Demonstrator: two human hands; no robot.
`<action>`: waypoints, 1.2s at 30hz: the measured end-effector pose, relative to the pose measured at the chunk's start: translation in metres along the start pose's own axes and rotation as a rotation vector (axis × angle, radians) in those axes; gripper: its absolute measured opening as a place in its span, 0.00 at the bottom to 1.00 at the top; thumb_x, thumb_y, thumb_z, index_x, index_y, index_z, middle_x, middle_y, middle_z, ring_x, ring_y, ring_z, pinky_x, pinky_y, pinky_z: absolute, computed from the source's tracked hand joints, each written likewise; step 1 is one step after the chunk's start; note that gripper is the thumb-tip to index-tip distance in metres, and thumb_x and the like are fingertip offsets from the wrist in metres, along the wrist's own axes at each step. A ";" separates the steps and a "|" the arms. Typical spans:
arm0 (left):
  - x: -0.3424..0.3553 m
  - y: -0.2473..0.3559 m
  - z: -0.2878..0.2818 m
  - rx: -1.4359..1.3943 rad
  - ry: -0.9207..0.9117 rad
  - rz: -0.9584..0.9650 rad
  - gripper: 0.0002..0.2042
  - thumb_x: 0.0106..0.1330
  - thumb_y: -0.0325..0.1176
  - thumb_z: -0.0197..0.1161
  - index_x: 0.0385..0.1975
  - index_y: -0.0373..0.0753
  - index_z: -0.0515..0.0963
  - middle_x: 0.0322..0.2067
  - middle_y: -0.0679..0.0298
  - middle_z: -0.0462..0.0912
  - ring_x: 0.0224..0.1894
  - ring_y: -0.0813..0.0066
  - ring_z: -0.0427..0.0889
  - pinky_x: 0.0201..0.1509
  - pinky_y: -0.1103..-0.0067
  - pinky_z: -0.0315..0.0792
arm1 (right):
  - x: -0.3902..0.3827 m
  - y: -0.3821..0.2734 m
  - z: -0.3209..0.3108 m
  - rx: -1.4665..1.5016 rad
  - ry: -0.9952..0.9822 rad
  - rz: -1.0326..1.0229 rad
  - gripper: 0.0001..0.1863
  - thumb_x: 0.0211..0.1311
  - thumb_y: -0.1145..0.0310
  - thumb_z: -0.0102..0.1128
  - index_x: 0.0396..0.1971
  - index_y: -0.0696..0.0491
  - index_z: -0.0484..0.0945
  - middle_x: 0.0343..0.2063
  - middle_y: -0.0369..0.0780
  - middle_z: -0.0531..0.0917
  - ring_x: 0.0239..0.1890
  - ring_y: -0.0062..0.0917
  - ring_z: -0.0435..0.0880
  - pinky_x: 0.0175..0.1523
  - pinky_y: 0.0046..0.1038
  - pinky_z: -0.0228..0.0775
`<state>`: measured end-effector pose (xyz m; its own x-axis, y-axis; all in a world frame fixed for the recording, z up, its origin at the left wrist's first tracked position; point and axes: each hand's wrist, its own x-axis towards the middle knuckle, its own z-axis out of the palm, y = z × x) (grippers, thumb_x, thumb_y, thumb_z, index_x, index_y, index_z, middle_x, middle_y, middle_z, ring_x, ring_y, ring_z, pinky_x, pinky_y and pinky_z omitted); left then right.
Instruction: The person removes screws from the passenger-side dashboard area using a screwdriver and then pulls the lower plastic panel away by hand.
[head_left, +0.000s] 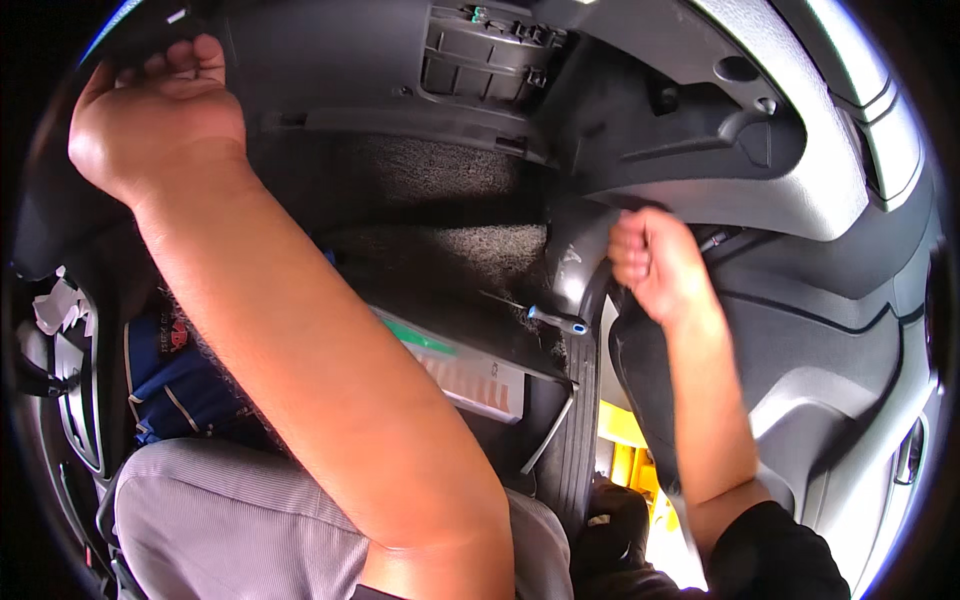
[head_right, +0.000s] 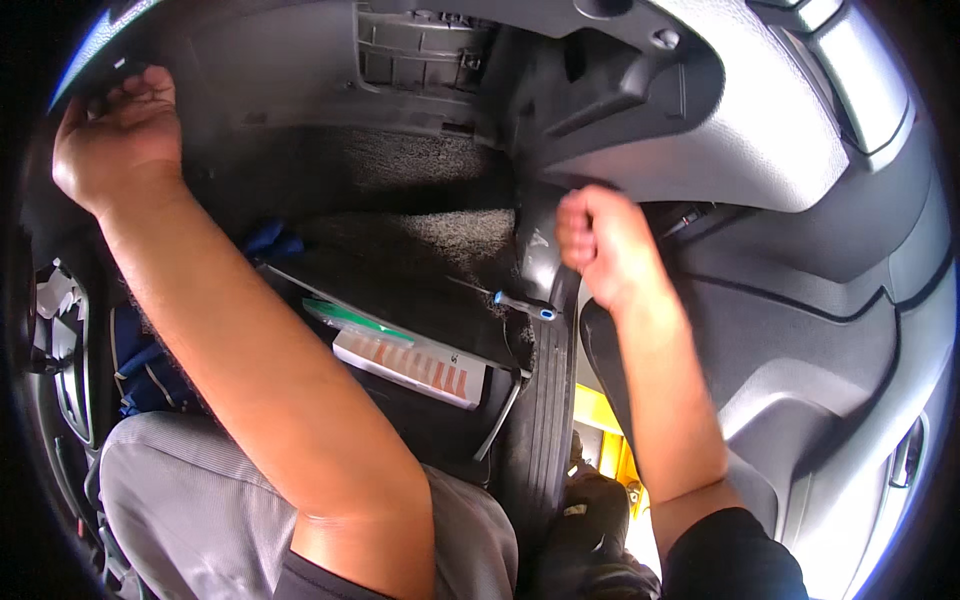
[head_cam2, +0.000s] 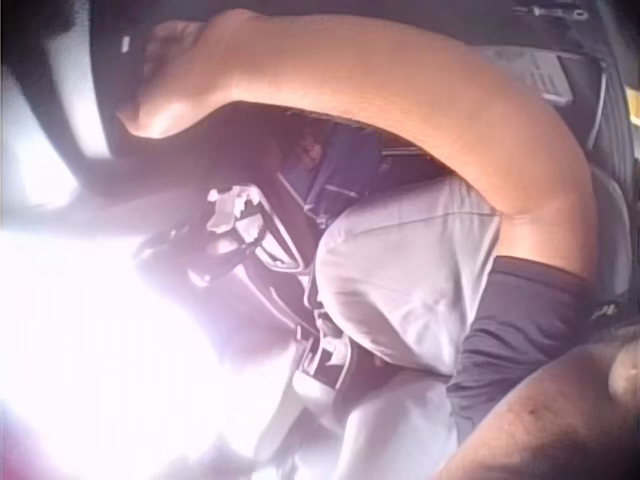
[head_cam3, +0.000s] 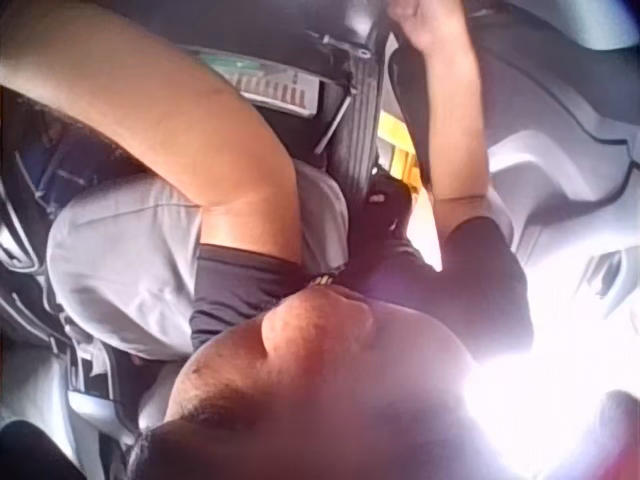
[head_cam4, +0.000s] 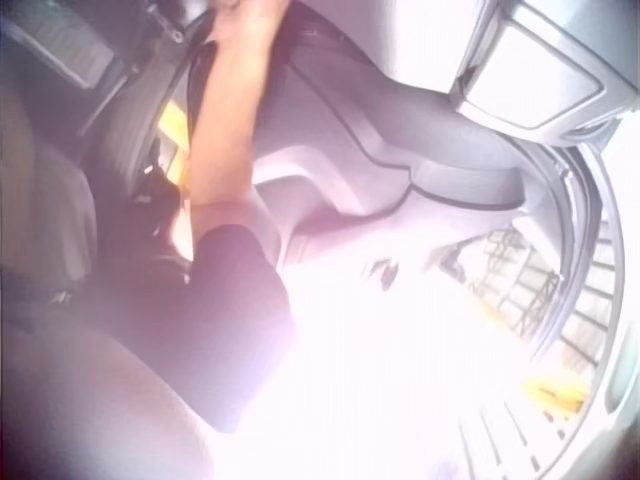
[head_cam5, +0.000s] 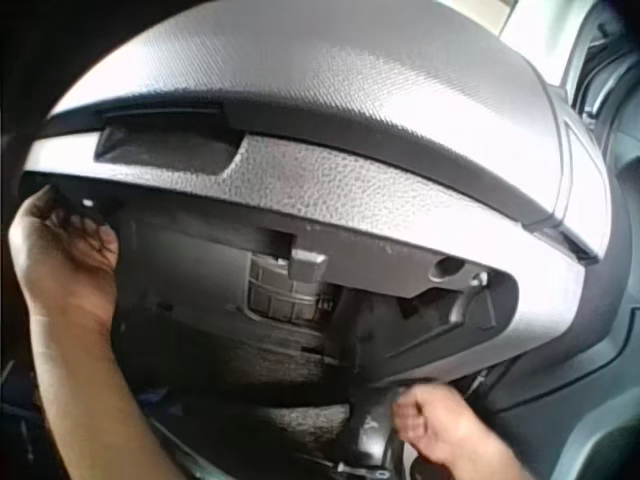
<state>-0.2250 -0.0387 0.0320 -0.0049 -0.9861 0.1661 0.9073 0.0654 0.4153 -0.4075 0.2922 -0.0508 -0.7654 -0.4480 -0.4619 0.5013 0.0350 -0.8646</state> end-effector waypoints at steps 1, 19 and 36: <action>0.000 0.000 0.000 0.005 -0.006 0.005 0.15 0.75 0.36 0.42 0.51 0.32 0.65 0.41 0.56 0.68 0.42 0.62 0.68 0.51 0.57 0.68 | 0.001 -0.003 0.001 -0.012 -0.044 0.033 0.13 0.65 0.71 0.54 0.21 0.47 0.64 0.18 0.29 0.64 0.17 0.13 0.58 0.21 0.20 0.49; -0.050 -0.032 0.018 1.310 -0.997 -0.553 0.19 0.67 0.44 0.57 0.50 0.40 0.84 0.43 0.59 0.88 0.48 0.68 0.85 0.56 0.71 0.73 | 0.088 0.197 -0.038 -0.970 -0.280 -0.327 0.11 0.63 0.74 0.51 0.39 0.57 0.82 0.36 0.47 0.87 0.43 0.39 0.87 0.50 0.37 0.77; -0.038 -0.020 0.002 1.475 -0.821 -0.314 0.28 0.66 0.57 0.63 0.53 0.39 0.83 0.49 0.58 0.87 0.52 0.67 0.84 0.60 0.70 0.71 | 0.182 0.178 0.076 -1.490 -0.214 -0.649 0.12 0.69 0.60 0.57 0.46 0.47 0.82 0.43 0.47 0.87 0.49 0.48 0.85 0.53 0.48 0.77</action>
<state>-0.2438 -0.0025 0.0196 -0.7179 -0.6877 0.1078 -0.2923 0.4384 0.8499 -0.4273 0.1493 -0.2735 -0.5498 -0.8342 -0.0423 -0.7682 0.5249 -0.3664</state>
